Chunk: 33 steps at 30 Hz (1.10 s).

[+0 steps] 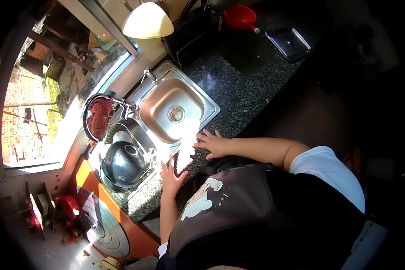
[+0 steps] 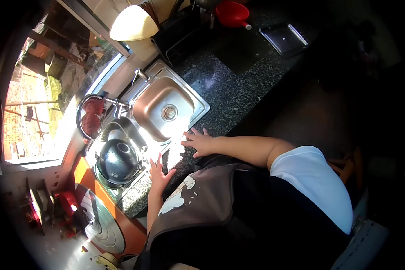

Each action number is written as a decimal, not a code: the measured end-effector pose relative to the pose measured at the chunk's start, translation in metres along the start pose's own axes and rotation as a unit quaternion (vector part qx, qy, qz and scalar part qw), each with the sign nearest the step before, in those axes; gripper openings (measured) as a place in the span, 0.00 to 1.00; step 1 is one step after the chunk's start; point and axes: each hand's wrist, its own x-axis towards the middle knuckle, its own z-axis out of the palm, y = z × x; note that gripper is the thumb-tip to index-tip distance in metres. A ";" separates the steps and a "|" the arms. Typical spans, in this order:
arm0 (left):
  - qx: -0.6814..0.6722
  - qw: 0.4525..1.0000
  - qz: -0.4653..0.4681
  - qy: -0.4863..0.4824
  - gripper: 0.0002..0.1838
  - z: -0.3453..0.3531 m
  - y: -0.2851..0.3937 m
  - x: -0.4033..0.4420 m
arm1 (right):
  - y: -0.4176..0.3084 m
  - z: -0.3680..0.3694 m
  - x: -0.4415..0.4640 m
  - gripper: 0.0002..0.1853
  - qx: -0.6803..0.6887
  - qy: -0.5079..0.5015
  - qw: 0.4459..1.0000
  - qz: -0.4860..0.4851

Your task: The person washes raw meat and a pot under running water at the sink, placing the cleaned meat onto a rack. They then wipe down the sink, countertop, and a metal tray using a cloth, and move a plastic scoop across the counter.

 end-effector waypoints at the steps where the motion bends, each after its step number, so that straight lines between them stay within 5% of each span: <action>1: 0.015 0.999 0.007 -0.031 0.39 0.006 -0.004 0.001 | -0.004 -0.009 -0.021 0.40 -0.012 0.011 1.000 0.004; 4: 0.023 0.993 0.005 -0.113 0.35 0.030 -0.022 -0.007 | 0.035 0.000 -0.056 0.37 -0.017 0.004 0.999 0.044; 7: -0.050 0.995 0.039 -0.079 0.32 0.056 -0.034 -0.036 | 0.082 0.002 -0.095 0.32 0.033 0.062 0.986 0.149; 17: -0.110 0.973 -0.186 -0.081 0.30 0.203 -0.042 -0.097 | 0.362 -0.107 -0.151 0.14 0.045 0.366 0.880 0.299; 21: -0.151 0.939 -0.295 -0.097 0.28 0.274 -0.013 -0.102 | 0.514 -0.185 -0.165 0.18 -0.002 0.339 0.855 0.393; 25: -0.199 0.903 -0.361 -0.117 0.26 0.340 0.024 -0.124 | 0.609 -0.265 -0.181 0.33 -0.037 0.368 0.797 0.478; 29: -0.239 0.884 -0.383 -0.120 0.25 0.394 0.045 -0.154 | 0.691 -0.293 -0.187 0.41 -0.017 0.380 0.797 0.470; 33: -0.333 0.810 -0.480 0.056 0.18 0.332 0.146 -0.140 | 0.718 -0.292 -0.184 0.24 -0.009 0.386 0.845 0.370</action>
